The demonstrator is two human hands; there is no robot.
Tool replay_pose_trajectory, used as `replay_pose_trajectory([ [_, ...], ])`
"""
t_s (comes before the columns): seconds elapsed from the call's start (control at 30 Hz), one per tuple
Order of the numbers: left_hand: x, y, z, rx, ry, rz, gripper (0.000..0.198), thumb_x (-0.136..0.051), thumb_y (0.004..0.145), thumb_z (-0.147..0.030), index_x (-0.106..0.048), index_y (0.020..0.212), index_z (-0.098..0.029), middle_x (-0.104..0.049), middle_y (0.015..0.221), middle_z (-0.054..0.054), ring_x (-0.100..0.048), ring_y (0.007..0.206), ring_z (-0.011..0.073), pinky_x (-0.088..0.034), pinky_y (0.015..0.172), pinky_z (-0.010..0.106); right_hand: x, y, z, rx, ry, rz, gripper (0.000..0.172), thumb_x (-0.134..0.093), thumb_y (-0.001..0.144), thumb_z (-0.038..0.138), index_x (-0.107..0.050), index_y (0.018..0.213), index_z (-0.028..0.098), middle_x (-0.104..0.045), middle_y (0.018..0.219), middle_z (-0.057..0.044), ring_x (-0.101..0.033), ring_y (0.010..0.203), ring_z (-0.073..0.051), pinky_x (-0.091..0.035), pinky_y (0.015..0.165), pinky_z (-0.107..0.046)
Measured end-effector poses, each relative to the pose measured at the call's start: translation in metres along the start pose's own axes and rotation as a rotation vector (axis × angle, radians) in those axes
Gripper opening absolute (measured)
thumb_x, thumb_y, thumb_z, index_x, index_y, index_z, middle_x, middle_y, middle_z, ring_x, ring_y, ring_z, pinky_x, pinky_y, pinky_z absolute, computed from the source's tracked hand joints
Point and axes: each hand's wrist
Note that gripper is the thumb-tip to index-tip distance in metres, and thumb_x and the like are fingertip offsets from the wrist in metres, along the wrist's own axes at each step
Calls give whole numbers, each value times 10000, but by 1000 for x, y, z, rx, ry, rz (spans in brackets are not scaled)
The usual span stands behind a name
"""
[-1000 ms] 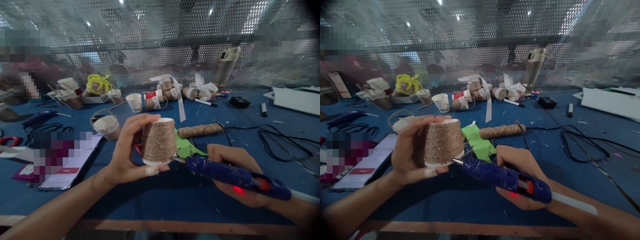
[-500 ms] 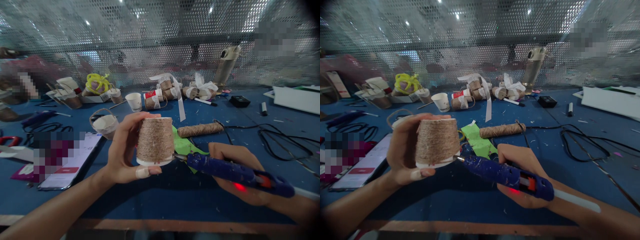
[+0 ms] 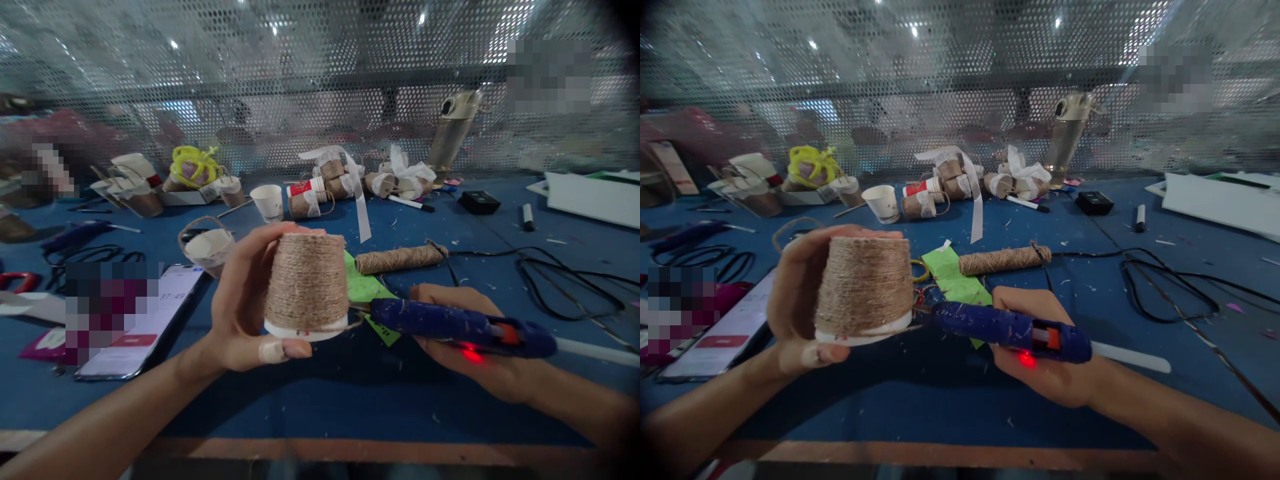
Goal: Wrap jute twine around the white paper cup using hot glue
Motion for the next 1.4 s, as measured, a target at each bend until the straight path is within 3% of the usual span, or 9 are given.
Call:
replay_pose_trajectory([
  [0.23, -1, -2, 5, 6, 1, 6, 922, -932, 644, -357, -477, 1425, -176, -537, 1376, 113, -569, 1305, 331, -504, 1125, 464, -1, 2, -11, -164, 220, -88, 159, -644, 937, 322, -569, 816, 250, -505, 541, 80, -455, 443, -103, -381, 460, -255],
  [0.33, -3, -6, 8, 74, 31, 38, 940, -937, 632, -353, -466, 1435, -222, -507, 1399, 123, -563, 1307, 345, -507, 1115, 492, -4, 6, -13, -150, 349, -162, 152, -689, 917, 392, -656, 1018, 283, -705, 753, 20, -691, 736, -191, -563, 721, -321],
  [0.4, -5, -8, 9, 128, 58, 36, 918, -925, 646, -346, -465, 1435, -253, -500, 1409, 126, -551, 1318, 353, -491, 1127, 525, -7, 8, -13, -138, 383, -128, 193, -725, 890, 401, -694, 1055, 306, -758, 1007, -22, -706, 1029, -262, -558, 935, -402],
  [0.5, -9, -9, 9, 183, 109, -1, 893, -913, 655, -383, -470, 1425, -295, -495, 1426, 118, -529, 1342, 363, -426, 1170, 590, -11, 9, -12, -181, 395, -19, 208, -741, 880, 393, -729, 1080, 336, -767, 1099, -25, -674, 1158, -298, -523, 1037, -462],
  [0.67, -10, -11, 9, 208, 141, -18, 906, -912, 654, -391, -455, 1432, -305, -496, 1443, 116, -528, 1348, 351, -430, 1170, 579, -12, 10, -14, -159, 565, 2, 165, -716, 909, 362, -743, 1069, 331, -781, 970, 3, -741, 965, -238, -587, 903, -379],
  [0.83, -7, -13, 10, 221, 163, -17, 915, -909, 658, -381, -447, 1443, -296, -488, 1451, 114, -521, 1349, 351, -418, 1176, 583, -9, 14, -14, -109, 515, 12, 62, -751, 886, 307, -720, 913, 261, -703, 883, 5, -661, 831, -168, -538, 771, -292],
  [0.97, -7, -14, 8, 257, 178, -15, 921, -911, 657, -376, -448, 1449, -290, -499, 1423, 113, -541, 1318, 337, -487, 1130, 532, -7, 15, -16, -90, 406, -42, 78, -739, 895, 329, -705, 882, 261, -676, 874, 11, -625, 829, -167, -507, 771, -302],
  [1.1, -8, -13, 6, 295, 174, 21, 895, -896, 680, -366, -440, 1448, -303, -528, 1390, 108, -582, 1262, 325, -607, 968, 454, -4, 15, -14, -154, 293, -99, 155, -737, 887, 406, -690, 856, 262, -653, 880, 13, -611, 835, -172, -503, 791, -312],
  [1.4, -15, -14, 4, 290, 103, 29, 876, -900, 677, -327, -442, 1422, -277, -574, 1353, 103, -608, 1234, 296, -600, 970, 416, -9, 16, -4, -261, 263, -190, 251, -784, 805, 479, -688, 809, 247, -663, 819, 6, -630, 776, -175, -543, 761, -324],
])
Point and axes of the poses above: each hand's wrist, its own y-axis towards the middle knuckle, its own x-axis out of the back of the hand, z = x × y
